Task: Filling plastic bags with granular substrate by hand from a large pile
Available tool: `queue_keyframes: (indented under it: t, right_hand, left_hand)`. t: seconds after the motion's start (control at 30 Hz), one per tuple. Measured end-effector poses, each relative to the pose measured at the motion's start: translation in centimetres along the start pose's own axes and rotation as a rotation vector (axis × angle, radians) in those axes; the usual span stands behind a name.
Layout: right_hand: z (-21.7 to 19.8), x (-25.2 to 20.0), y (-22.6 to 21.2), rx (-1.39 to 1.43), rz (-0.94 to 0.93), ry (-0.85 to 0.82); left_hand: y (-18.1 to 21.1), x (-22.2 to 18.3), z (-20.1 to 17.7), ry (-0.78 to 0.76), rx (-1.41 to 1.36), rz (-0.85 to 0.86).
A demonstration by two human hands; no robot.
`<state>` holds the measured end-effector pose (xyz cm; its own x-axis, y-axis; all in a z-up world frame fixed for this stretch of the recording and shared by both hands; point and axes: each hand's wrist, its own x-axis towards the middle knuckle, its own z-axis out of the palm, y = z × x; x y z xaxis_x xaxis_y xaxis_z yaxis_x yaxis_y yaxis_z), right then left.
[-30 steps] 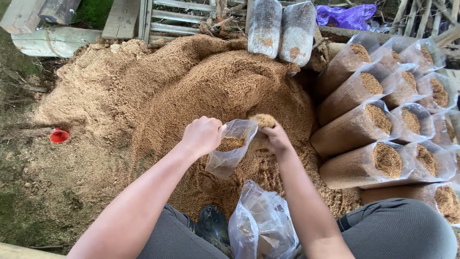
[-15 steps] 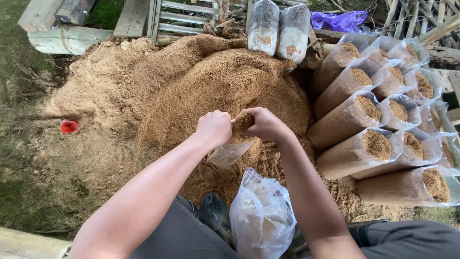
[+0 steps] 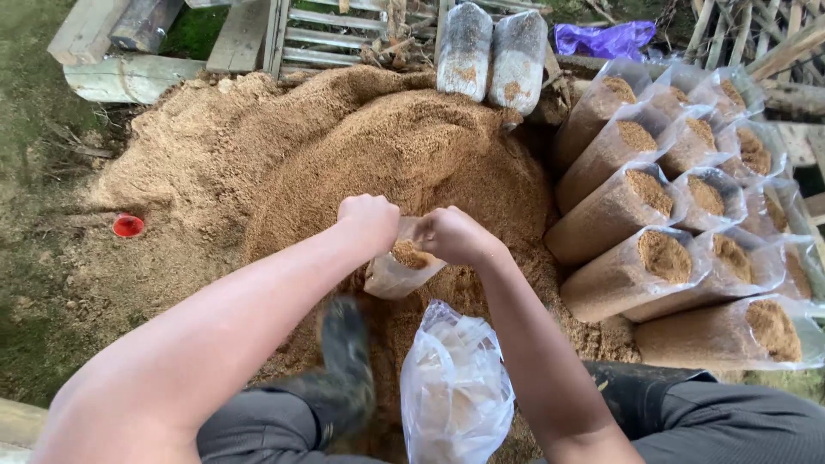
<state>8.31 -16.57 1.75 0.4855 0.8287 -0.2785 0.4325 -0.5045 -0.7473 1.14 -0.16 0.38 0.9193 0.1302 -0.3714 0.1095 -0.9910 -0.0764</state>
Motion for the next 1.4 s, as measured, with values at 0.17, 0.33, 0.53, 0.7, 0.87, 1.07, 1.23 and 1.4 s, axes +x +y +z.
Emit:
queue_keyframes:
  t: [0.17, 0.33, 0.53, 0.7, 0.87, 1.07, 1.23, 1.4]
  right_hand:
    - [1.6, 1.7, 4.9, -0.358, 0.044, -0.092]
    - [-4.1, -3.0, -3.3, -0.336, 0.177, -0.145]
    - [-3.7, -2.0, 5.2, 0.091, -0.013, 0.316]
    - [0.8, -1.6, 15.2, 0.285, 0.189, 0.444]
    - [12.4, -0.7, 27.0, -0.317, 0.421, -0.417]
    - [7.9, 2.0, 19.1, -0.523, 0.256, 0.032]
    - [10.5, 2.3, 18.6, -0.203, 0.299, -0.064]
    - [18.0, 2.5, 23.0, -0.179, 0.307, -0.541]
  left_hand:
    - [0.2, -0.7, -1.2, -0.04, -0.026, 0.048]
    - [1.0, 0.5, -2.4, -0.113, -0.078, 0.082]
    - [0.3, 0.7, -3.9, -0.138, -0.232, 0.024]
    - [-1.5, -0.6, -3.3, -0.149, -0.411, -0.125]
    - [-1.8, -2.3, -3.0, -0.09, -0.625, -0.172]
    - [-3.9, -0.2, 3.4, 0.023, -0.864, 0.007]
    - [-3.3, -0.3, 4.2, -0.01, -0.825, 0.002]
    - [-1.6, -0.1, 2.8, -0.028, -0.785, -0.101]
